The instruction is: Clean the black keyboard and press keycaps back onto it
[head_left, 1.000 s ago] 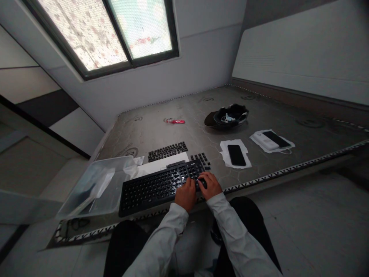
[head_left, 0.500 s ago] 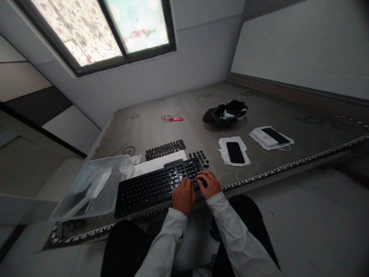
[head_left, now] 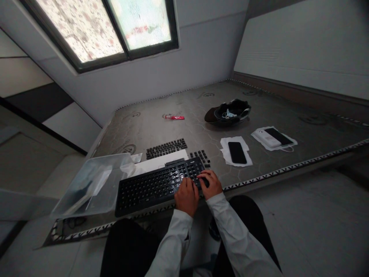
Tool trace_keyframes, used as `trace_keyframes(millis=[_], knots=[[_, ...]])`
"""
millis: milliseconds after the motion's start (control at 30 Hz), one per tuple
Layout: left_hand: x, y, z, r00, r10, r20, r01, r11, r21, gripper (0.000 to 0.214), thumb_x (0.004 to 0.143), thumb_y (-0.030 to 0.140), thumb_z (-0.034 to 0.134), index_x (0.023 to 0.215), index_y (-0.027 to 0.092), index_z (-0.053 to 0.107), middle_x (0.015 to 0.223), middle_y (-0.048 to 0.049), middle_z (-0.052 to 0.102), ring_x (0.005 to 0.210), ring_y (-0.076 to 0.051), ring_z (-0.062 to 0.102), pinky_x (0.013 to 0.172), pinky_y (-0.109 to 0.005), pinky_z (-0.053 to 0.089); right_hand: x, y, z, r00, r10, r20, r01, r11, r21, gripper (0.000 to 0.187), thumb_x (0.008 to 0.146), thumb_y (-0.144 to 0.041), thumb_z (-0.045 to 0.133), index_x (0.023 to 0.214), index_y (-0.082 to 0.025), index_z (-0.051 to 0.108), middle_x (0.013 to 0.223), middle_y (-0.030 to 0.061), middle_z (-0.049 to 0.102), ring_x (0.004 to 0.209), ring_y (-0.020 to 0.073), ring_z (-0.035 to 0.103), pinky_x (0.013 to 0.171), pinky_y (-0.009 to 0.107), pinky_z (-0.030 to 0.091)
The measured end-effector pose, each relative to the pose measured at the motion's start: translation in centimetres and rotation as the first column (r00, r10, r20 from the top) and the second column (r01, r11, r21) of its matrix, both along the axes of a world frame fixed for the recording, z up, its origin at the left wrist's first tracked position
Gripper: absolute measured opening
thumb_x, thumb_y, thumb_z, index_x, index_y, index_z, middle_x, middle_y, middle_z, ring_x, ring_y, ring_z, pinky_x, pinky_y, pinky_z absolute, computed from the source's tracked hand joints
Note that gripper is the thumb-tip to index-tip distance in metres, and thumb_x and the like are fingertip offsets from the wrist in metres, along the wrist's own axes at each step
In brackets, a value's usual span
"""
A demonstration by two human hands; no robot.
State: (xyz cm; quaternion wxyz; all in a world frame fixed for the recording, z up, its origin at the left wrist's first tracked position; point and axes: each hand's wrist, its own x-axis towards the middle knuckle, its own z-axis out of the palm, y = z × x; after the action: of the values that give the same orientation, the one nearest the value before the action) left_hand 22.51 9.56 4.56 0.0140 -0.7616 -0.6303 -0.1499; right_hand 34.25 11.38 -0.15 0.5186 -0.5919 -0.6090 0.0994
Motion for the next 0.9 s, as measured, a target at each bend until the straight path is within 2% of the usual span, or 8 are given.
trace_keyframes(millis=[200, 367, 467, 600, 900], knots=[[0.3, 0.1, -0.3, 0.999, 0.037, 0.029, -0.038, 0.999, 0.003, 0.012, 0.090, 0.026, 0.039, 0.087, 0.021, 0.050, 0.088, -0.0022, 0.055, 0.080, -0.016, 0.055, 0.059, -0.026, 0.035, 0.0, 0.1, -0.2, 0.998, -0.021, 0.052, 0.021, 1.000, 0.009, 0.015, 0.077, -0.017, 0.053, 0.081, -0.022, 0.067, 0.096, 0.0069, 0.059, 0.094, 0.0206, 0.056, 0.086, 0.037, 0.047], [0.4, 0.1, -0.4, 0.998, 0.060, 0.032, -0.060, 0.998, 0.006, 0.013, 0.090, 0.027, 0.039, 0.086, 0.021, 0.049, 0.086, -0.0017, 0.054, 0.078, -0.016, 0.055, 0.059, -0.027, 0.035, 0.0, -0.4, 0.1, 0.996, -0.024, 0.092, 0.021, 0.999, 0.034, 0.019, 0.078, -0.019, 0.053, 0.093, -0.020, 0.064, 0.102, 0.0085, 0.059, 0.099, 0.0214, 0.055, 0.089, 0.038, 0.047], [0.4, 0.1, -0.6, 0.998, 0.055, 0.043, -0.056, 0.998, 0.018, 0.014, 0.090, 0.028, 0.039, 0.086, 0.021, 0.049, 0.086, -0.0019, 0.055, 0.080, -0.016, 0.055, 0.061, -0.027, 0.036, -0.2, -1.2, -0.1, 0.988, -0.087, 0.126, 0.080, 0.995, 0.058, 0.017, 0.078, -0.023, 0.057, 0.091, -0.021, 0.066, 0.110, 0.0097, 0.059, 0.102, 0.0219, 0.056, 0.088, 0.038, 0.049], [0.3, -0.1, -0.8, 0.997, 0.050, 0.063, -0.052, 0.998, 0.030, 0.014, 0.090, 0.027, 0.038, 0.086, 0.020, 0.050, 0.086, -0.0024, 0.055, 0.082, -0.016, 0.055, 0.066, -0.028, 0.038, -0.5, -2.1, -0.7, 0.971, -0.182, 0.153, 0.167, 0.980, 0.105, 0.015, 0.082, -0.024, 0.056, 0.085, -0.023, 0.071, 0.106, 0.0077, 0.064, 0.098, 0.0196, 0.060, 0.085, 0.035, 0.051], [0.1, 0.1, -1.1, 0.994, 0.052, 0.094, -0.054, 0.998, 0.020, 0.015, 0.090, 0.027, 0.039, 0.086, 0.019, 0.051, 0.086, -0.0034, 0.056, 0.082, -0.017, 0.054, 0.067, -0.028, 0.039, -1.5, -2.3, -1.3, 0.962, -0.233, 0.140, 0.209, 0.963, 0.167, 0.016, 0.082, -0.025, 0.057, 0.083, -0.022, 0.072, 0.103, 0.0071, 0.068, 0.097, 0.0196, 0.063, 0.083, 0.033, 0.053]])
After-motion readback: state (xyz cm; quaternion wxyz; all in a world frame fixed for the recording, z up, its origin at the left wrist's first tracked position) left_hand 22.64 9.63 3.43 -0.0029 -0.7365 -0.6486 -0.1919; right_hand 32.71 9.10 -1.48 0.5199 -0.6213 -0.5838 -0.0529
